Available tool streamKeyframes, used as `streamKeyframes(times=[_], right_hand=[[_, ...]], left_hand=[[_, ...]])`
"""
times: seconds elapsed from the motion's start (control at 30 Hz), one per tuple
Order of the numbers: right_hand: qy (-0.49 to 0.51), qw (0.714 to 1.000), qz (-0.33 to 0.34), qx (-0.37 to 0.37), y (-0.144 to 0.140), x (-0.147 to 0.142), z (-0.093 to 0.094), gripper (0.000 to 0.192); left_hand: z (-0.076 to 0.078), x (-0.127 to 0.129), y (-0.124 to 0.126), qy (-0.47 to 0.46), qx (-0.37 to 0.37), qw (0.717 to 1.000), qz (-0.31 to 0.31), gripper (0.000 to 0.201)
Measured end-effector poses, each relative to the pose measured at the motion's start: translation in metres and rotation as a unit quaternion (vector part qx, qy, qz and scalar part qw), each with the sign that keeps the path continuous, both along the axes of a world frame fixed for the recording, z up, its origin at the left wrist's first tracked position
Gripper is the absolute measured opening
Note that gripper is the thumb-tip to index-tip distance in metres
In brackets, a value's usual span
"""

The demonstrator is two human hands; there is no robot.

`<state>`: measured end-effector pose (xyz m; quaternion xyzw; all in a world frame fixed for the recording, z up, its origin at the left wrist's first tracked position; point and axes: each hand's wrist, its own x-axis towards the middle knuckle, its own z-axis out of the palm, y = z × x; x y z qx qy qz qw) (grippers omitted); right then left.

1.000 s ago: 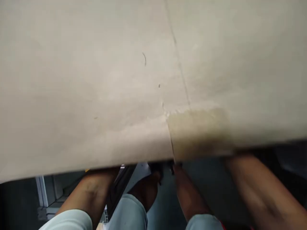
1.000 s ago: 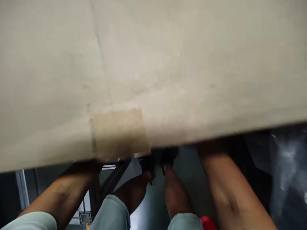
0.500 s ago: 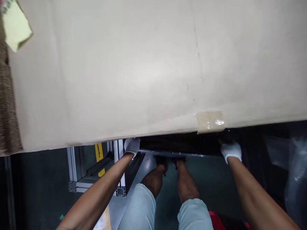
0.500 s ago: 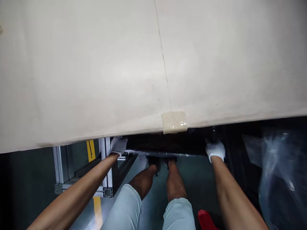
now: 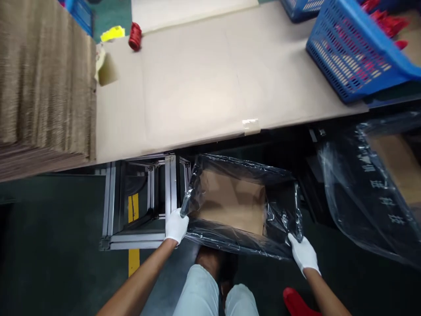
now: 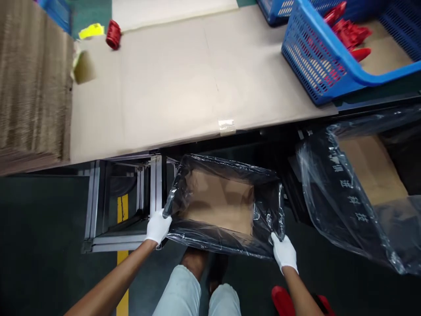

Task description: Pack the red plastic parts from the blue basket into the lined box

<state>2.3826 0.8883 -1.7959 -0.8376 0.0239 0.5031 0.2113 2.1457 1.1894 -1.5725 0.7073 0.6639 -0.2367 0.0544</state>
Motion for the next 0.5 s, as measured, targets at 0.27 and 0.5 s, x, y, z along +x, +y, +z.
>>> streamKeyframes(times=[0.27, 0.5], right_hand=[[0.062, 0.993, -0.097, 0.015, -0.061, -0.122, 0.015, 0.049], [0.093, 0.955, -0.282, 0.014, -0.115, -0.258, 0.067, 0.049]], left_hand=[[0.012, -0.012, -0.001, -0.011, -0.005, 0.995, -0.104, 0.019], [0.055, 0.005, -0.025, 0.005, -0.057, 0.974, -0.221, 0.014]])
